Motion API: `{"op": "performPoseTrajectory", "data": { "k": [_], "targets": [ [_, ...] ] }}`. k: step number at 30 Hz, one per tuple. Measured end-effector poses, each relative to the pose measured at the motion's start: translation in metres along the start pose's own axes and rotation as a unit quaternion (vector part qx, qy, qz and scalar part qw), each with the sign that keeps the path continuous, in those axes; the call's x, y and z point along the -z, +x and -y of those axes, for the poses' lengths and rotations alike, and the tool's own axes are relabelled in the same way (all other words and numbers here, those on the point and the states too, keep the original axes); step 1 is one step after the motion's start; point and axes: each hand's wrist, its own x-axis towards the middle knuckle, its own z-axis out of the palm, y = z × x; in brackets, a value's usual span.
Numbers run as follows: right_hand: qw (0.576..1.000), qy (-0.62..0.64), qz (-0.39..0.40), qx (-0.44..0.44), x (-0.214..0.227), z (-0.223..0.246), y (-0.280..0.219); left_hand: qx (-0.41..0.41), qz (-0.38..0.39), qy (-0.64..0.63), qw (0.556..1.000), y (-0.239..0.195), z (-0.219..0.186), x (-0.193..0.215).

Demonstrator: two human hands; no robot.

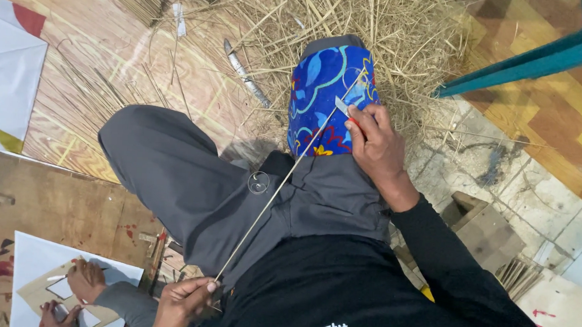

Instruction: The person sits on the floor and uses a utility knife to shave and shape thin wooden sticks held against a patterned knee rest. They repeatedly scrape the sticks to smooth them and occasionally trim the ends.

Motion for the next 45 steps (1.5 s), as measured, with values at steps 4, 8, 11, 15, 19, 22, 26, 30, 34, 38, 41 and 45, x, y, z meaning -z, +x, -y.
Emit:
{"op": "performPoseTrajectory", "data": {
  "k": [4,8,11,15,19,22,26,30,34,38,41,45],
  "targets": [
    [0.999,0.04,-0.018,-0.02,0.007,0.003,0.006,-0.035,-0.017,0.019,0.999,0.004,-0.002,0.014],
    [0.967,0.198,-0.06,-0.15,0.009,-0.012,0.007,-0.075,-0.042,0.019,0.996,-0.001,-0.05,-0.034],
    [0.916,0.316,-0.059,-0.241,0.014,-0.021,0.005,-0.123,-0.054,0.027,0.991,0.005,-0.11,-0.095],
    [0.883,0.393,-0.055,-0.252,0.014,-0.034,-0.002,-0.297,0.002,0.017,0.955,0.046,-0.165,-0.18],
    [0.816,0.489,-0.044,-0.305,0.025,-0.007,-0.005,-0.28,0.075,-0.074,0.954,0.05,-0.201,-0.243],
    [0.747,0.58,-0.035,-0.323,0.035,0.018,0.002,-0.291,0.123,-0.046,0.948,0.041,-0.219,-0.265],
    [0.813,0.522,-0.019,-0.255,0.045,0.03,0.014,-0.286,0.147,-0.053,0.945,0.04,-0.23,-0.28],
    [0.947,0.298,-0.021,-0.116,0.045,0.022,0.012,-0.287,0.136,-0.057,0.946,0.052,-0.232,-0.293],
    [0.98,0.2,-0.003,-0.018,0.038,0.012,0.013,-0.276,0.135,-0.043,0.951,0.081,-0.22,-0.304],
    [0.99,0.126,0.028,0.052,0.034,0.01,0.018,-0.236,0.156,-0.068,0.957,0.119,-0.196,-0.316],
    [0.992,0.105,0.044,0.059,0.031,0.009,0.019,-0.231,0.157,-0.071,0.958,0.127,-0.19,-0.318],
    [0.994,0.085,0.061,0.034,0.025,0.005,0.02,-0.254,0.155,-0.035,0.954,0.133,-0.189,-0.312]
  ]
}}
